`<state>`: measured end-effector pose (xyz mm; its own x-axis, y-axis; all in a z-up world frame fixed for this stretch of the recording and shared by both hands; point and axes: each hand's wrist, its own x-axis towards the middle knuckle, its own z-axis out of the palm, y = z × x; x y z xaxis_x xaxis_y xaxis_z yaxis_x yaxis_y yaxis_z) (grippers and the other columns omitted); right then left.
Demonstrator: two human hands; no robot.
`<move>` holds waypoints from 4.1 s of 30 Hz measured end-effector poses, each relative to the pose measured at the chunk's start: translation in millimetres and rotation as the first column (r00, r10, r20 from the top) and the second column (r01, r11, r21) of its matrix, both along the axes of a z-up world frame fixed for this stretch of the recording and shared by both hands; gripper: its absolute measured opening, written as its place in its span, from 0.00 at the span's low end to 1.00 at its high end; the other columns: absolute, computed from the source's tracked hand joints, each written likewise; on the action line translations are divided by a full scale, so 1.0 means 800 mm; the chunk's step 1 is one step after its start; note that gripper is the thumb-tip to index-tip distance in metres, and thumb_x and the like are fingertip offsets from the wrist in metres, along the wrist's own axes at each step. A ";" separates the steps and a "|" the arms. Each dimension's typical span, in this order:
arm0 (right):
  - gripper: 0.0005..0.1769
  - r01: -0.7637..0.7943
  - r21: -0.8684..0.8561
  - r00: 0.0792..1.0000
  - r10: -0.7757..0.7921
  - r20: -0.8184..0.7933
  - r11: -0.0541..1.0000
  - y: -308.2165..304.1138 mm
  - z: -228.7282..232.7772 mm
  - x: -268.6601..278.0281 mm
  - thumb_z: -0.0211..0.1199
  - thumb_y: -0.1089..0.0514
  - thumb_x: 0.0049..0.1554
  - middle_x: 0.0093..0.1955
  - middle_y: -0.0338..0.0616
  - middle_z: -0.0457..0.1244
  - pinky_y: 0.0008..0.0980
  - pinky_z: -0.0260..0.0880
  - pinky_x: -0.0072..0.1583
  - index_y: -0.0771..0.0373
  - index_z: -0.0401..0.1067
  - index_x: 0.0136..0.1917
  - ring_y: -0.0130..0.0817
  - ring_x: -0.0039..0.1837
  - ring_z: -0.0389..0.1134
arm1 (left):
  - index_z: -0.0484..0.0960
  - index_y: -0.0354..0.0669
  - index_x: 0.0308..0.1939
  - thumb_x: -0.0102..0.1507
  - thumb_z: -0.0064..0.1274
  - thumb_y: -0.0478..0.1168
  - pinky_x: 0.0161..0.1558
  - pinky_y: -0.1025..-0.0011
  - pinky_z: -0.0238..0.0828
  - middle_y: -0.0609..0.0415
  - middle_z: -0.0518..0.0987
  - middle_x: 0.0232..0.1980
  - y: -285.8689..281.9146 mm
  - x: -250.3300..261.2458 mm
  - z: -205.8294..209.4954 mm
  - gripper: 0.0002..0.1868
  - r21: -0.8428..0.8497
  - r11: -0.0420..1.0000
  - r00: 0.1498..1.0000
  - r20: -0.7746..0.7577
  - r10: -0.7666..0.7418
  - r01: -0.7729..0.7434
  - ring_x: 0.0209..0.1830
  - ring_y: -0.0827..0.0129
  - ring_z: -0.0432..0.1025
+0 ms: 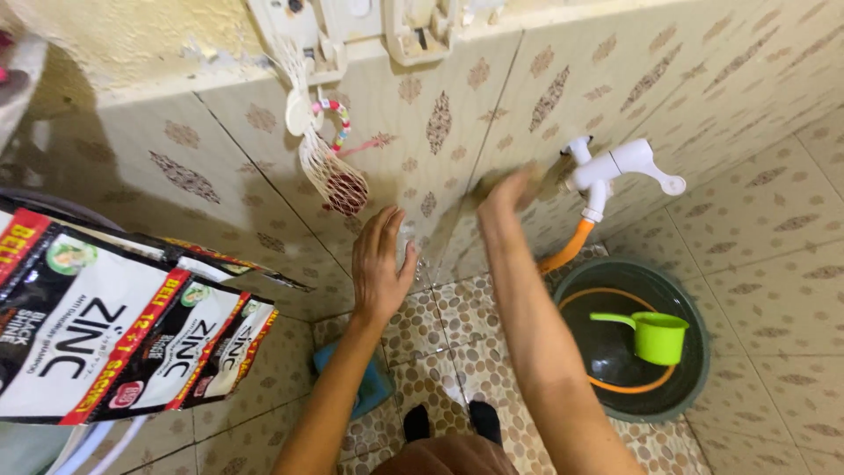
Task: Scrubbing and rinsing bathroom wall tiles with cleaning solution and a sponge.
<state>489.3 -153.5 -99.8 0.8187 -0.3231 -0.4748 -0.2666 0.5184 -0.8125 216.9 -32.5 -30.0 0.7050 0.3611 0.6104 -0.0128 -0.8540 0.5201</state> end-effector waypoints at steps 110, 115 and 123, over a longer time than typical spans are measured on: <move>0.26 0.423 0.090 0.816 -0.422 0.395 0.902 -0.023 -0.057 0.078 0.54 0.47 0.64 0.69 0.55 0.59 0.44 0.64 0.69 0.64 0.58 0.69 0.46 0.67 0.62 | 0.54 0.52 0.86 0.73 0.55 0.46 0.85 0.54 0.32 0.61 0.45 0.88 -0.007 0.169 -0.022 0.40 0.600 0.771 0.976 0.093 0.197 -0.213 0.89 0.62 0.40; 0.35 0.193 0.109 0.952 -0.213 0.219 0.975 0.001 -0.045 0.040 0.41 0.39 0.61 0.74 0.54 0.53 0.43 0.56 0.72 0.62 0.58 0.73 0.45 0.72 0.55 | 0.57 0.52 0.86 0.72 0.56 0.46 0.85 0.54 0.32 0.62 0.45 0.88 -0.009 0.174 -0.029 0.40 0.588 0.775 0.973 0.119 0.199 -0.231 0.89 0.61 0.39; 0.59 -0.245 0.246 0.954 0.279 -0.112 0.938 0.054 -0.088 -0.073 0.15 0.22 0.54 0.82 0.51 0.39 0.41 0.41 0.78 0.60 0.58 0.80 0.44 0.81 0.40 | 0.57 0.52 0.85 0.71 0.56 0.47 0.85 0.55 0.31 0.61 0.46 0.88 -0.016 0.175 -0.027 0.40 0.558 0.796 0.971 0.102 0.214 -0.235 0.88 0.60 0.39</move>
<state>430.7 -110.5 -170.0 0.7777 0.0236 -0.6282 -0.5224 0.5801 -0.6249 356.7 -45.0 -51.5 0.6233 0.0935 0.7764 0.2075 -0.9770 -0.0490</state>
